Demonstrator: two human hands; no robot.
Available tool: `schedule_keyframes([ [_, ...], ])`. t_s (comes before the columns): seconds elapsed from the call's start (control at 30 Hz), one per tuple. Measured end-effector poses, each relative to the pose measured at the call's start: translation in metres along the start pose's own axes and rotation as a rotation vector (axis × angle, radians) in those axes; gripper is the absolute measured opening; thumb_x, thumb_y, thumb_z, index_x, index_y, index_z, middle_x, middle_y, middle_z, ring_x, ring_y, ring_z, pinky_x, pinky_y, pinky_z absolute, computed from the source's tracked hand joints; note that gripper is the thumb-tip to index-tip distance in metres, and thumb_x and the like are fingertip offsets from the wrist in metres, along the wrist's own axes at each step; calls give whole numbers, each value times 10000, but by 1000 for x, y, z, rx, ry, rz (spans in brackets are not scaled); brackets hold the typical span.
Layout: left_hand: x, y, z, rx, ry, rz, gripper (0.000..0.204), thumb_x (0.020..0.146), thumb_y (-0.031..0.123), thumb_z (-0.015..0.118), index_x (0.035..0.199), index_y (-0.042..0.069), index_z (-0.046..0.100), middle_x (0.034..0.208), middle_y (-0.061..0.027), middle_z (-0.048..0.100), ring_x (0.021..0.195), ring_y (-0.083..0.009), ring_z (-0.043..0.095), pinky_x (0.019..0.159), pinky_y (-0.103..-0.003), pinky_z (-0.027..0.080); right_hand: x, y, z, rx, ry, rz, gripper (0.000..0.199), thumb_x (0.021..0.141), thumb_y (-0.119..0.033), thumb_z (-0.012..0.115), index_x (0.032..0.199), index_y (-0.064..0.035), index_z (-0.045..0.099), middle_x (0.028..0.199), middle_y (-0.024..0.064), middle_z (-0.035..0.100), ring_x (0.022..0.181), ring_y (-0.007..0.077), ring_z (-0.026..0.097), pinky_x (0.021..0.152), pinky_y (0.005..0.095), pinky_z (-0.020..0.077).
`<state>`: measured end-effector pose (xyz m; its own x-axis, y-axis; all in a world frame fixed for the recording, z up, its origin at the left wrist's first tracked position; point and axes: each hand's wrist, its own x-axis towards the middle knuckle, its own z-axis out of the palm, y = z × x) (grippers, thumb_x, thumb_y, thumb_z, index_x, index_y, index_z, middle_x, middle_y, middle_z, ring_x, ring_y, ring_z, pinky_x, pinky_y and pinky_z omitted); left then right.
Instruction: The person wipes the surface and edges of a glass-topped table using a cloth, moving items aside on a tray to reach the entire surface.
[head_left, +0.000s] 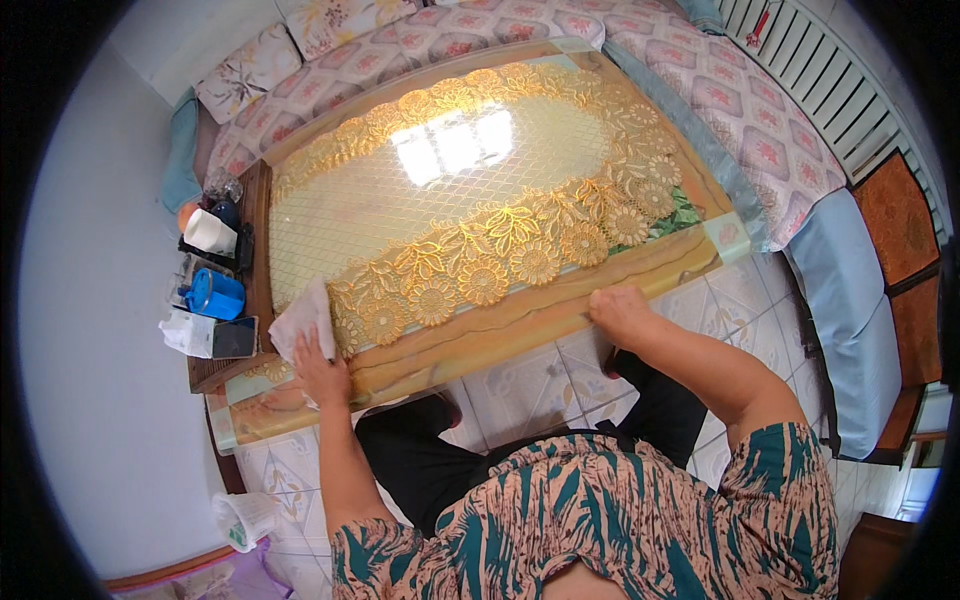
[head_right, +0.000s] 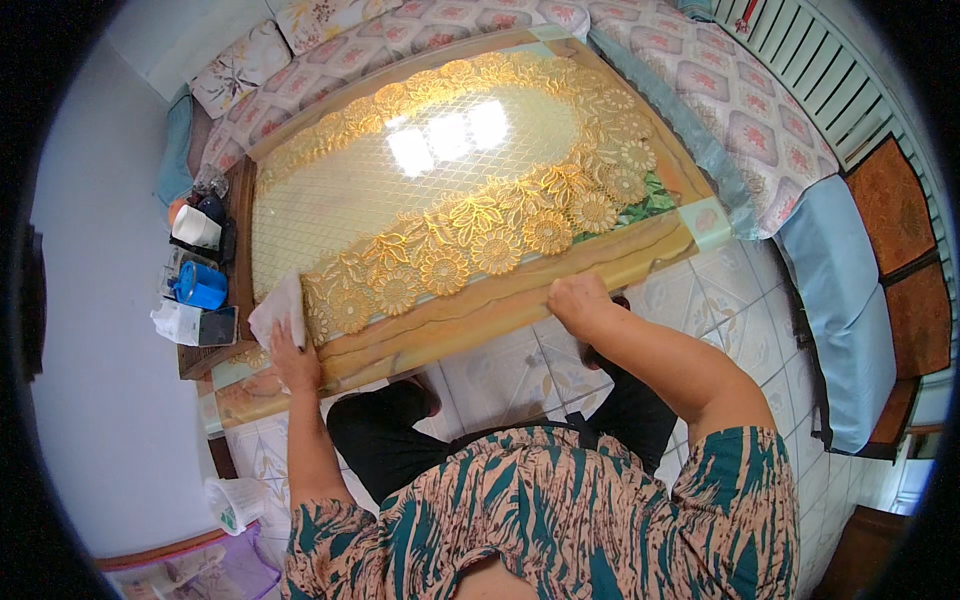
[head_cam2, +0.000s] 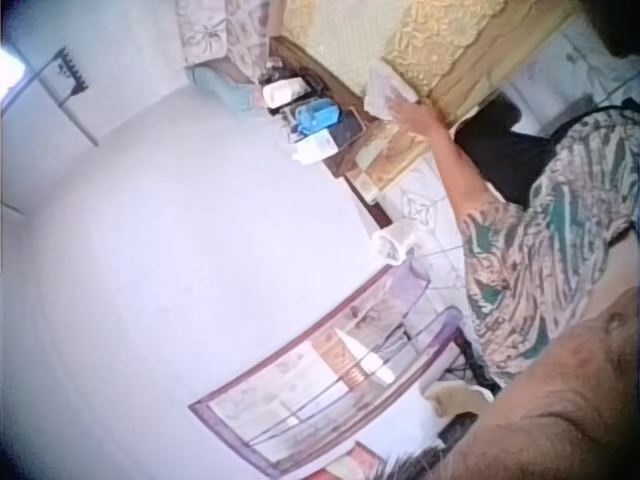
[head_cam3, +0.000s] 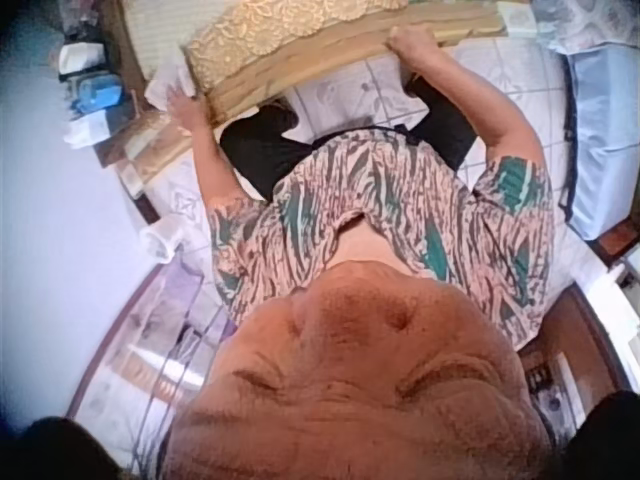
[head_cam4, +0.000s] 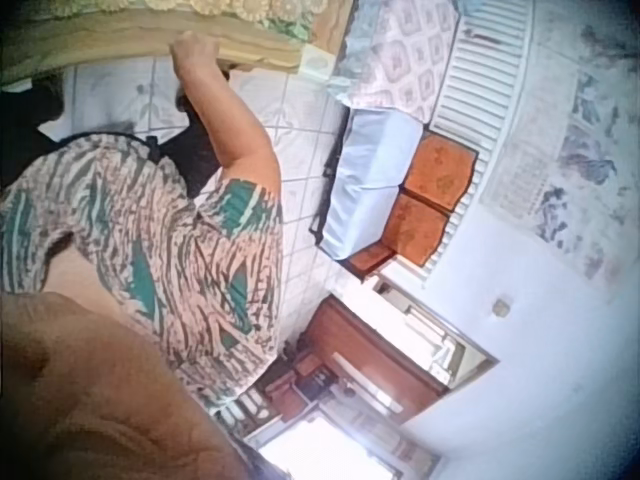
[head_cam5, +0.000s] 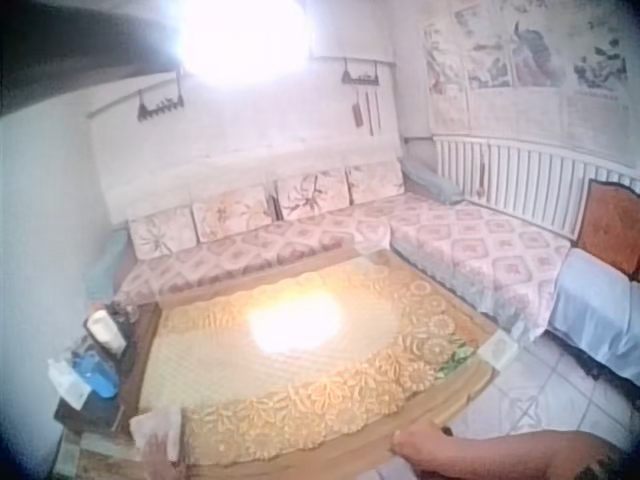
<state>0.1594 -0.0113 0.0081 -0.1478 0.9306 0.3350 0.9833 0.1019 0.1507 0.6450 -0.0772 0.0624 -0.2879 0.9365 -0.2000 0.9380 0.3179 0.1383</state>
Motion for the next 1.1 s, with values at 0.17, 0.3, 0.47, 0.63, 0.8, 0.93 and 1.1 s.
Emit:
schedule_keyframes([
  [0.17,60,21,14,143,-200,-330,605,854,424,549,1415,307,357,1494,-20,294,1365,-248,263,1052,-538,237,-1,2,-1,21,11,-4,105,731,-91,599,740,-112,701,767,73,669,776,241,675,599,368,515],
  [0.3,97,45,30,161,-315,-362,616,854,507,502,1420,324,345,1517,-4,250,1390,-230,219,1060,-586,175,2,-1,-7,14,21,-29,107,731,-94,601,713,-121,703,730,68,667,753,235,677,580,367,516],
  [0.47,69,124,43,137,-184,120,614,844,493,508,1417,338,348,1523,-5,239,1403,-261,196,1088,-573,123,2,-4,-13,36,23,5,100,727,-93,607,724,-119,704,737,71,671,754,232,677,578,362,516],
  [0.63,-11,201,-6,-101,-236,493,697,727,247,616,1386,313,402,1492,-30,306,1379,-278,257,1072,-559,179,0,3,2,29,52,11,95,724,-93,609,736,-116,701,744,72,672,754,224,677,583,353,515],
  [0.8,-65,177,-34,-200,-291,497,660,736,105,564,1364,269,444,1481,-59,324,1362,-266,294,1054,-538,218,0,3,-1,13,32,-31,104,723,-89,607,746,-120,703,779,63,674,777,217,676,603,344,519],
  [0.93,-57,113,-34,-183,-186,349,687,738,106,592,1392,201,409,1468,-101,338,1358,-284,300,1049,-518,253,0,4,0,20,-16,-10,108,727,-89,603,754,-118,703,809,60,676,801,219,673,618,345,522],
  [1.1,-10,45,-9,-87,-139,66,651,806,208,602,1414,234,371,1502,-93,272,1377,-282,255,1040,-558,246,0,8,10,130,110,-36,62,718,-108,609,747,-85,660,742,100,640,749,279,654,600,394,504],
])
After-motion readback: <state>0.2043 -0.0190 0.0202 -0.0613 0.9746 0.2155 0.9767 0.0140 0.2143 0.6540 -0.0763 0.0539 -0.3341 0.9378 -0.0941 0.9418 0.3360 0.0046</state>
